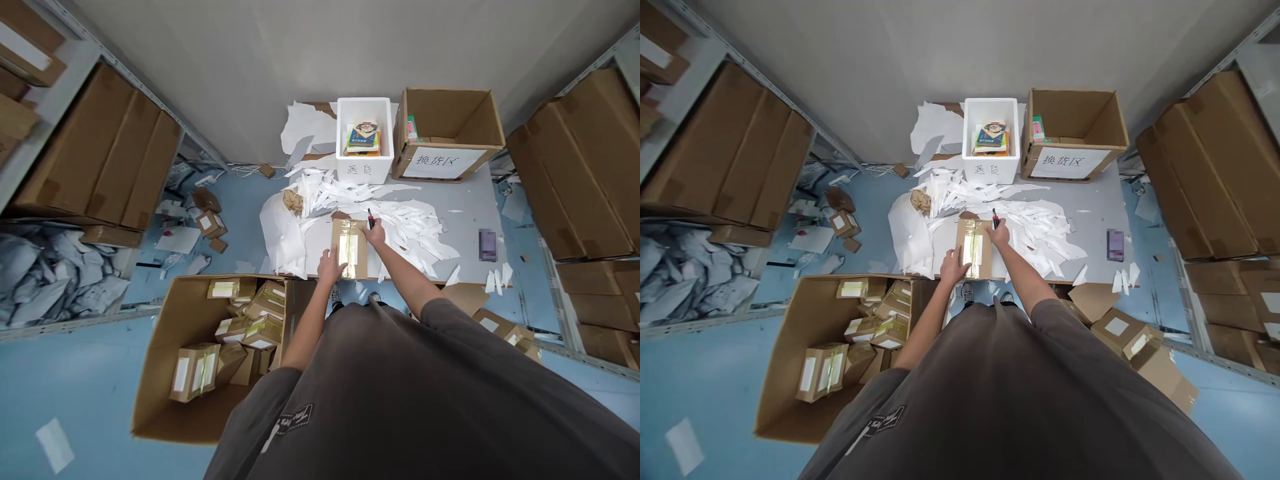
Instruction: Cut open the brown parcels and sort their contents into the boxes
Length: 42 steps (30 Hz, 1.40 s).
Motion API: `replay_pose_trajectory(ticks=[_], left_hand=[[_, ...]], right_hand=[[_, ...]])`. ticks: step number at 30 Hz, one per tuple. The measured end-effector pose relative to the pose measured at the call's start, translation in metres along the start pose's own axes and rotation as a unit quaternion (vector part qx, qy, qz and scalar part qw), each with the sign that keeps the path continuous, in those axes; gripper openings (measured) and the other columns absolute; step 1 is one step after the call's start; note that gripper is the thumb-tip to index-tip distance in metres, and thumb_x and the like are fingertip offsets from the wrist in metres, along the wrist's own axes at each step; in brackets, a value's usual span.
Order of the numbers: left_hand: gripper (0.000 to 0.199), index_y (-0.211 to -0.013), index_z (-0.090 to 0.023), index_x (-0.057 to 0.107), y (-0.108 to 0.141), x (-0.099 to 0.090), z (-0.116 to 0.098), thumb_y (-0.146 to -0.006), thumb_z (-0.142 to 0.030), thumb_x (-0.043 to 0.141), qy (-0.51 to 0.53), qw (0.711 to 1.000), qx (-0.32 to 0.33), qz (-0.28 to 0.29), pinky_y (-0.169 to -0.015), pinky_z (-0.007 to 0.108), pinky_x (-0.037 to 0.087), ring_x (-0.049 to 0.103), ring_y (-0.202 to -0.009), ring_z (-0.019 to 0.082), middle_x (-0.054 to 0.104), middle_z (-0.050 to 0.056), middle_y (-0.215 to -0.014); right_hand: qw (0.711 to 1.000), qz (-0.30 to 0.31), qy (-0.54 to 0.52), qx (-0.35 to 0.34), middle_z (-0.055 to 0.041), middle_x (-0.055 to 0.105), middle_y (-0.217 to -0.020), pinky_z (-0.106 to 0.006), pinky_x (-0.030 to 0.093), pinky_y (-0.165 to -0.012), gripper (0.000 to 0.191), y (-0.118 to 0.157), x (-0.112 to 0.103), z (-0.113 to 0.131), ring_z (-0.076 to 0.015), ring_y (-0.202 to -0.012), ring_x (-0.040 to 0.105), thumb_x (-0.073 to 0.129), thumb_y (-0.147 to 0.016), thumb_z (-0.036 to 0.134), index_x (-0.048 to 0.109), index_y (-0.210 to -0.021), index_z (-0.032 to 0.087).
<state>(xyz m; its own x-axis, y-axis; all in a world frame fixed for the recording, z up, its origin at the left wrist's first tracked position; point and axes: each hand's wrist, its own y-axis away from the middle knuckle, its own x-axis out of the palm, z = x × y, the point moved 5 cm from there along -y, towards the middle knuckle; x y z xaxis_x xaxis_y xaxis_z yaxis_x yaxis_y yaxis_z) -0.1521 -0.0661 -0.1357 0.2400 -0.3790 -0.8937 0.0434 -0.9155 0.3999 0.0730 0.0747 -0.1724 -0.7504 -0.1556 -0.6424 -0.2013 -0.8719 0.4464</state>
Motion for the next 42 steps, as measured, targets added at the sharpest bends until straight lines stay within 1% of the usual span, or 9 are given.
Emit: replay_pose_trajectory(ticks=[4,7,11,16,24,29,34,38,42], left_hand=[[0.073,-0.170,-0.027,0.037,0.003,-0.006,-0.017,-0.102,-0.033,0.060,-0.029,0.989,0.145,-0.013,-0.120,0.046,0.046,0.042,-0.156,0.033,0.036,0.013,-0.178],[0.078,-0.166,-0.038,0.045,-0.001,-0.005,-0.018,-0.092,-0.025,0.069,-0.091,0.949,0.294,0.072,-0.125,0.049,0.039,0.027,-0.166,0.034,0.033,0.003,-0.180],[0.068,-0.156,-0.041,0.056,-0.013,-0.004,-0.017,-0.092,-0.022,0.068,-0.134,0.922,0.344,0.114,-0.125,0.052,0.037,0.031,-0.164,0.035,0.040,0.002,-0.177],[0.060,-0.144,-0.028,0.067,-0.029,-0.007,-0.050,-0.085,-0.027,0.079,-0.202,0.892,0.400,0.066,-0.127,0.055,0.028,0.043,-0.152,0.039,0.064,0.015,-0.149],[0.107,-0.154,-0.018,0.057,-0.043,-0.004,-0.087,-0.061,-0.051,0.099,-0.142,0.940,0.309,0.040,-0.131,0.056,0.025,0.031,-0.161,0.046,0.040,0.022,-0.173],[0.117,-0.159,-0.019,0.052,-0.050,0.003,-0.098,-0.057,-0.048,0.102,-0.125,0.958,0.250,0.067,-0.134,0.057,0.021,0.033,-0.162,0.043,0.033,0.020,-0.178],[0.117,-0.155,-0.016,0.053,-0.051,0.002,-0.108,-0.055,-0.048,0.104,-0.105,0.967,0.222,0.068,-0.133,0.053,0.026,0.039,-0.158,0.043,0.041,0.022,-0.174],[0.113,-0.151,-0.017,0.055,-0.044,0.005,-0.108,-0.054,-0.046,0.105,-0.085,0.973,0.208,0.048,-0.134,0.051,0.025,0.040,-0.159,0.041,0.044,0.021,-0.172],[0.107,-0.146,-0.017,0.058,-0.039,0.007,-0.107,-0.055,-0.048,0.105,-0.077,0.974,0.212,0.028,-0.134,0.050,0.026,0.043,-0.157,0.040,0.048,0.021,-0.169]], right_hand=[[0.998,0.005,-0.065,0.000,-0.0128,0.071,-0.136,-0.038,0.053,-0.094,0.057,0.018,-0.004,-0.016,-0.0290,-0.116,0.064,0.071,-0.094,0.053,0.043,-0.136,0.026],[0.997,0.015,-0.078,0.008,-0.0112,0.075,-0.123,-0.035,0.055,-0.087,0.064,0.063,0.004,-0.053,-0.0290,-0.109,0.069,0.079,-0.082,0.058,0.047,-0.125,0.025],[0.993,0.055,-0.100,0.042,-0.0054,0.075,-0.107,-0.032,0.055,-0.078,0.066,0.111,0.030,-0.097,-0.0271,-0.099,0.072,0.085,-0.070,0.059,0.048,-0.113,0.027],[0.996,0.003,-0.082,0.035,-0.0059,0.075,-0.107,-0.036,0.057,-0.083,0.070,0.087,0.022,-0.102,-0.0296,-0.100,0.073,0.086,-0.067,0.060,0.049,-0.116,0.027],[0.999,-0.013,-0.020,-0.045,-0.0076,0.075,-0.106,-0.035,0.055,-0.082,0.064,0.007,-0.027,-0.067,-0.0309,-0.101,0.073,0.087,-0.077,0.055,0.048,-0.119,0.026],[0.985,0.111,-0.072,-0.114,0.0044,0.065,-0.076,-0.026,0.050,-0.063,0.029,0.030,-0.046,-0.081,-0.0193,-0.065,0.064,0.051,-0.107,0.055,0.051,-0.115,0.028],[0.945,0.286,0.028,-0.159,0.0028,0.063,-0.067,-0.024,0.046,-0.056,0.027,0.059,-0.057,-0.100,-0.0151,-0.051,0.056,0.055,-0.109,0.049,0.061,-0.104,0.023],[0.920,0.330,0.136,-0.160,-0.0009,0.065,-0.065,-0.025,0.045,-0.058,0.025,0.053,-0.062,-0.099,-0.0182,-0.054,0.059,0.058,-0.109,0.043,0.067,-0.105,0.021],[0.910,0.270,0.225,-0.222,-0.0089,0.075,-0.088,-0.025,0.045,-0.067,0.022,0.049,-0.064,-0.093,-0.0231,-0.080,0.069,0.057,-0.110,0.038,0.069,-0.104,0.020]])
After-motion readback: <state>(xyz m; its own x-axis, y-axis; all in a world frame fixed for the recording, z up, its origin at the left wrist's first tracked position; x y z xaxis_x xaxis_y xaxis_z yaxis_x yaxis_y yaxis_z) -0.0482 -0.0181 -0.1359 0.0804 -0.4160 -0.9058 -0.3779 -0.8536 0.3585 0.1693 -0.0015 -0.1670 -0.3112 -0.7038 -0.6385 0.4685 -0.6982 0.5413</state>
